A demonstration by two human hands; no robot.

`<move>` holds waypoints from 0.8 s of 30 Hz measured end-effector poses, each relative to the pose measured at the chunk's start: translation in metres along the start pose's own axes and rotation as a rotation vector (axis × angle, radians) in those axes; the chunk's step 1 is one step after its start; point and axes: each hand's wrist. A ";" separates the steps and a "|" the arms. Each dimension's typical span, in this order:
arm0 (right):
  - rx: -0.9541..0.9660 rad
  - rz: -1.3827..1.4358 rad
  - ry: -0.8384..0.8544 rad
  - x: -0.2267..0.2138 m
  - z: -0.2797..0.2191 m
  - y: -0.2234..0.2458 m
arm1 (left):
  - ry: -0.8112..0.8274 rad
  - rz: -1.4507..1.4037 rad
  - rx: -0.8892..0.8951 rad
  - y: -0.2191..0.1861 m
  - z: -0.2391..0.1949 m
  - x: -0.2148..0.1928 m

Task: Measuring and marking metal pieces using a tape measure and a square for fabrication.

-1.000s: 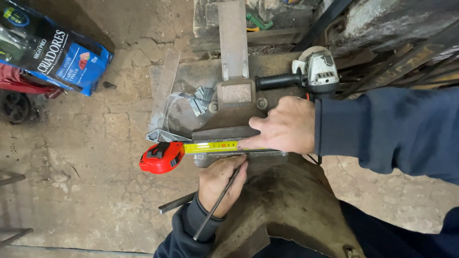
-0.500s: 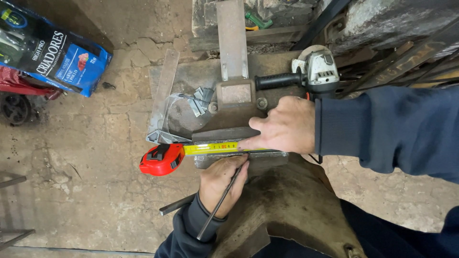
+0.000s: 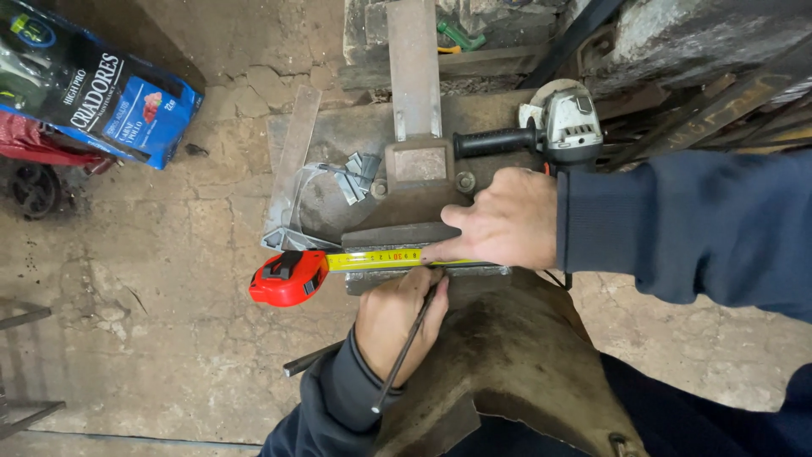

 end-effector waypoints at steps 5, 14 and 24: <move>0.005 -0.030 -0.030 0.007 -0.002 0.000 | 0.003 -0.046 0.009 0.005 0.001 -0.001; -0.013 -0.007 -0.068 -0.005 -0.003 0.002 | -0.173 -0.287 0.016 0.016 -0.048 0.005; -0.053 -0.129 -0.158 0.001 -0.004 0.004 | -0.318 -0.212 0.056 0.029 -0.080 -0.015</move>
Point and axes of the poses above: each hand's wrist, its own z-axis towards the middle knuckle, its own x-axis out of the palm, y = z × x, and after that the axes turned 8 degrees about -x, right-handed
